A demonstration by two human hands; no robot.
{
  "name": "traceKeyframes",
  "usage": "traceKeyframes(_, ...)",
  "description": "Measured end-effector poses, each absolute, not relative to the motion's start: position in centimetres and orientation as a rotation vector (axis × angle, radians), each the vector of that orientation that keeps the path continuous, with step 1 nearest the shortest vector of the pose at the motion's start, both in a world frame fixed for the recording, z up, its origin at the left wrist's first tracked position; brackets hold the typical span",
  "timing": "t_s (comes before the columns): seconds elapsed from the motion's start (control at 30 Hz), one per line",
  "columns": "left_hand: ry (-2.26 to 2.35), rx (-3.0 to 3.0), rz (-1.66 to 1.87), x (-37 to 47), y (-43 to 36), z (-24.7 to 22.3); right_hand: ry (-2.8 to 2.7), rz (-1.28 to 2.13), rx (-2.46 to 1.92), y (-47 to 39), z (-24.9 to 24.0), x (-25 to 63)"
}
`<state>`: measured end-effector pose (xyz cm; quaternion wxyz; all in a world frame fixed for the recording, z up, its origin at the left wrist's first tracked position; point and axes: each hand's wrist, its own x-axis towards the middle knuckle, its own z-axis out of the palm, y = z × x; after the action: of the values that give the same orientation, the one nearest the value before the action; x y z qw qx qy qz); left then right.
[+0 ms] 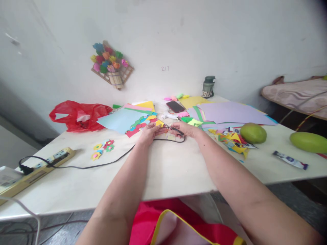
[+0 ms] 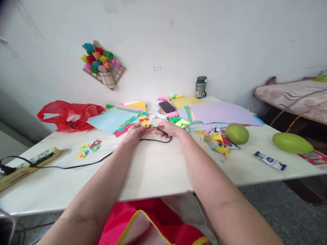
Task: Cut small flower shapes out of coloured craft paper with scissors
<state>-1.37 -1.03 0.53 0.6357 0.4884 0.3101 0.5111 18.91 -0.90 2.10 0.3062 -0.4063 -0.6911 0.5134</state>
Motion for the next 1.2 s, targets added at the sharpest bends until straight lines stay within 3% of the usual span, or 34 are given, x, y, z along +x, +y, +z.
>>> traceKeyframes(1.2,0.676,1.09,1.164,-1.6,-0.5,0.1,-1.78,1.428,-1.119,-1.3,2.6,18.8)
